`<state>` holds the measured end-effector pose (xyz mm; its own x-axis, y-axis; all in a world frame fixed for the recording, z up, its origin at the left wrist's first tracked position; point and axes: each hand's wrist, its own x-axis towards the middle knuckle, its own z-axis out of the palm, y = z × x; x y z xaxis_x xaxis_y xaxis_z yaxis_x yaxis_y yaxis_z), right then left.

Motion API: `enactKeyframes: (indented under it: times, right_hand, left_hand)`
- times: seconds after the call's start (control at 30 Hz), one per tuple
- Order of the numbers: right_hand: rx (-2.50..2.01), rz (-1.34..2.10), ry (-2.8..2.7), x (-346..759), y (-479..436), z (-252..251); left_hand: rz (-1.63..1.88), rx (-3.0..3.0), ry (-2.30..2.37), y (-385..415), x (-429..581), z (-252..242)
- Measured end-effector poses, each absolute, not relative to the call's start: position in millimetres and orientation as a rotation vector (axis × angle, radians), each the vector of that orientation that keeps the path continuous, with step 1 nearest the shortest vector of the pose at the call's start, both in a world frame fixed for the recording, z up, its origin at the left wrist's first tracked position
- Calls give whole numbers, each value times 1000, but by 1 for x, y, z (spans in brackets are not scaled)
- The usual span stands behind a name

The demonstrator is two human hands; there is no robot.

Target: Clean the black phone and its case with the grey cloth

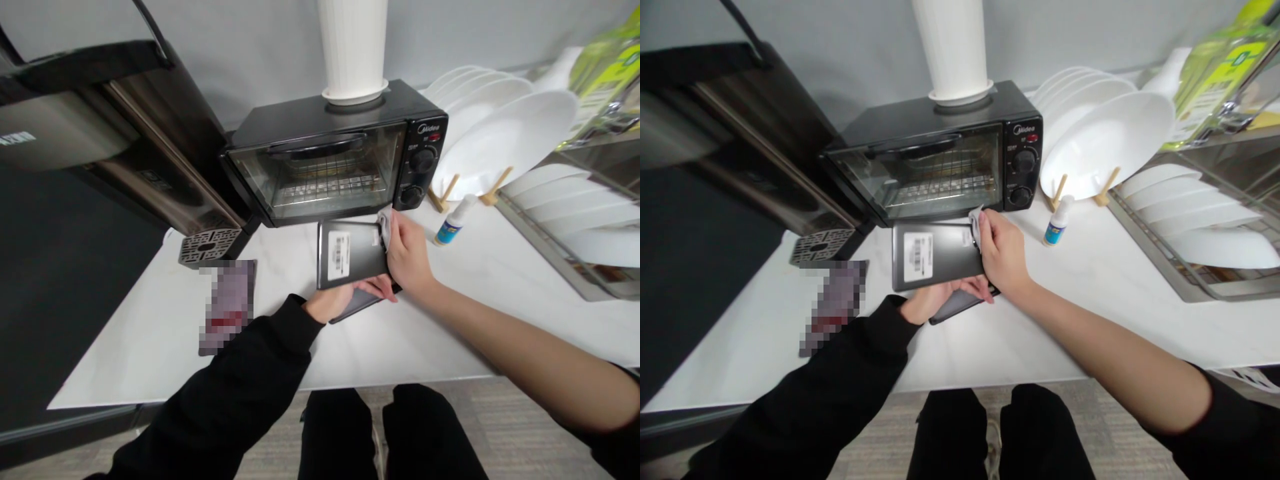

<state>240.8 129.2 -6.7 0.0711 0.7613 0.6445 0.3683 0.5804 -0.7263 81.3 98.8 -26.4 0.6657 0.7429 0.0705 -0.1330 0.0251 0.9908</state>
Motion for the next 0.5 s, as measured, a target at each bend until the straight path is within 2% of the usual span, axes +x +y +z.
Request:
enactKeyframes:
  times: [0.1,0.2,0.3,0.4,0.5]
  right_hand:
    - [-1088,588,-1390,241,134,-11]
    - [-1098,713,-1415,238,130,-13]
    - [-1048,732,-1537,234,122,-13]
    - [-1062,720,-1542,236,124,-13]
    - [-1082,660,-1295,244,135,-11]
  left_hand:
    - [792,1690,585,100,76,-17]
    - [942,1945,819,101,76,-7]
    - [1190,1934,966,100,76,-1]
    - [1396,1826,880,100,74,1]
    - [1372,1818,748,100,72,3]
